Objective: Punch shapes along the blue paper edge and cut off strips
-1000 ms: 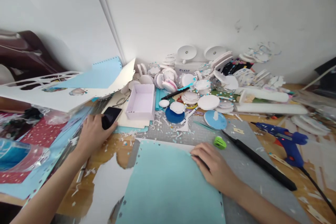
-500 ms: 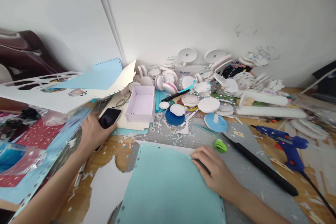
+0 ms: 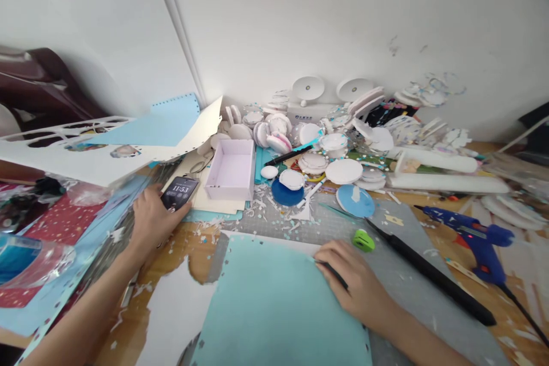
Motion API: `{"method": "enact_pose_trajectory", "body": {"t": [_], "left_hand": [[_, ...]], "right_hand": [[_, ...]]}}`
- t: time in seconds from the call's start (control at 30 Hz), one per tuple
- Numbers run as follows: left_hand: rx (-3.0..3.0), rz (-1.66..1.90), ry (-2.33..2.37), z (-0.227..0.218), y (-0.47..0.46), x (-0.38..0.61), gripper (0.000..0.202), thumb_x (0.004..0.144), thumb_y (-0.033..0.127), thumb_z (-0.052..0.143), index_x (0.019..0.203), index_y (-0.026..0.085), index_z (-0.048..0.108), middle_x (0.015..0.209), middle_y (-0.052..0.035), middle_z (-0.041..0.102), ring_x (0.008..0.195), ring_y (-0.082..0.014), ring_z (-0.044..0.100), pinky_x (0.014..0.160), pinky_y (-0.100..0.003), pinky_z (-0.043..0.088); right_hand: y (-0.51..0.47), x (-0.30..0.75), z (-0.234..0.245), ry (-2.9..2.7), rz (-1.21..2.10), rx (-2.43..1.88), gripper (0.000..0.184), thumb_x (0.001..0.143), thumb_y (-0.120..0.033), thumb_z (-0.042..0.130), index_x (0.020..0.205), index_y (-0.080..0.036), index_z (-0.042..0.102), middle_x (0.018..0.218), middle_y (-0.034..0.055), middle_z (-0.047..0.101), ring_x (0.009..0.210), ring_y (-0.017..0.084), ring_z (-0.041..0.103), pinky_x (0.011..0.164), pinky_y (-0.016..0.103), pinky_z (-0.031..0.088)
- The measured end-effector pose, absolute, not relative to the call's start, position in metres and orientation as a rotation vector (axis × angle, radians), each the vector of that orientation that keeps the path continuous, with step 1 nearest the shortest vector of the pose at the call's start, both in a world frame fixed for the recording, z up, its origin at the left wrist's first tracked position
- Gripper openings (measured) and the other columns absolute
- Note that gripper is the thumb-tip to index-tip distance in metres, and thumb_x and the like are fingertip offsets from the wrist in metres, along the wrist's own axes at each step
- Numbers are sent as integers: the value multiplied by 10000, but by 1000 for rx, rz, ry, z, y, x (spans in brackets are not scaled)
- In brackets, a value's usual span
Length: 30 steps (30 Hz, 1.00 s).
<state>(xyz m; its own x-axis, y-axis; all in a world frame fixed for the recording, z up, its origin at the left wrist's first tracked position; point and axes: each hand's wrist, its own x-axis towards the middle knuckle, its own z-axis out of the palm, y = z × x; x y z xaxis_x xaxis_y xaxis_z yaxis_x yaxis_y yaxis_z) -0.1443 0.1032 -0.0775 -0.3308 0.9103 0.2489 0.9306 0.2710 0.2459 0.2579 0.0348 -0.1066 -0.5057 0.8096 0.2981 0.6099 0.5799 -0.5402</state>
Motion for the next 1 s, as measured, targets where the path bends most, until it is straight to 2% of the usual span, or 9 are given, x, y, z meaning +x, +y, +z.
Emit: {"method": "enact_pose_trajectory", "body": {"t": [0.17, 0.27, 0.37, 0.43, 0.53, 0.6, 0.77, 0.9, 1.0], "left_hand": [[-1844, -451, -2375, -70, 95, -141, 692, 795, 525, 544, 1268, 53, 363, 1224, -239, 496, 1216, -414, 418, 993, -517, 350], [-1884, -543, -2192, -53, 77, -124, 561, 849, 482, 511, 1273, 141, 372, 1267, -185, 491, 1244, -387, 400, 1026, -537, 317], [-2199, -779, -1928, -38, 56, -93, 329, 891, 373, 499, 1174, 205, 484, 1174, -109, 565, 1152, -305, 501, 1014, -454, 374], [-2560, -789, -1751, -34, 46, -68, 264, 905, 334, 503, 1141, 219, 526, 1153, -90, 582, 1130, -270, 518, 981, -399, 411], [-2964, -637, -1527, -40, 43, -35, 290, 918, 290, 511, 1199, 220, 525, 1201, -86, 572, 1132, -245, 510, 978, -384, 409], [-3097, -517, -1446, -47, 48, -20, 278, 919, 253, 512, 1190, 202, 544, 1162, -89, 597, 1085, -242, 532, 951, -386, 420], [-3249, -222, -1425, -57, 66, -2, 189, 914, 144, 458, 962, 171, 639, 951, -73, 647, 911, -217, 604, 780, -315, 471], [-3283, -255, -1421, -59, 68, 4, 211, 918, 131, 452, 939, 174, 657, 918, -64, 640, 884, -198, 606, 755, -282, 468], [-3251, -382, -1354, -61, 65, -2, 232, 931, 152, 439, 1014, 189, 652, 993, -71, 638, 933, -201, 596, 823, -303, 466]], "right_hand": [[35, 260, -106, -2302, 505, -1125, 136, 931, -165, 446, 980, -225, 558, 904, 55, 596, 848, 200, 563, 751, 353, 465], [37, 262, -100, -2335, 518, -1118, 145, 930, -167, 449, 957, -223, 580, 896, 57, 605, 840, 195, 576, 747, 340, 474], [41, 264, -90, -2376, 547, -1116, 144, 924, -167, 462, 930, -219, 595, 894, 57, 615, 844, 190, 584, 757, 334, 474], [44, 265, -82, -2402, 569, -1109, 138, 923, -166, 466, 929, -218, 594, 895, 56, 616, 851, 189, 582, 767, 335, 468], [49, 267, -70, -2479, 601, -1121, 137, 930, -165, 452, 910, -214, 579, 891, 51, 607, 844, 186, 576, 765, 334, 449], [50, 268, -64, -2543, 609, -1140, 139, 938, -171, 445, 896, -209, 571, 890, 46, 605, 843, 185, 570, 760, 332, 434], [51, 270, -62, -2620, 554, -1185, 125, 938, -193, 458, 947, -210, 582, 919, 48, 615, 875, 198, 564, 779, 345, 421], [50, 261, -70, -2570, 550, -1182, 107, 917, -232, 520, 1003, -216, 582, 955, 52, 613, 915, 213, 560, 809, 352, 430], [48, 252, -80, -2505, 599, -1149, 102, 923, -208, 506, 994, -215, 579, 947, 49, 604, 916, 203, 555, 814, 338, 436]]}}
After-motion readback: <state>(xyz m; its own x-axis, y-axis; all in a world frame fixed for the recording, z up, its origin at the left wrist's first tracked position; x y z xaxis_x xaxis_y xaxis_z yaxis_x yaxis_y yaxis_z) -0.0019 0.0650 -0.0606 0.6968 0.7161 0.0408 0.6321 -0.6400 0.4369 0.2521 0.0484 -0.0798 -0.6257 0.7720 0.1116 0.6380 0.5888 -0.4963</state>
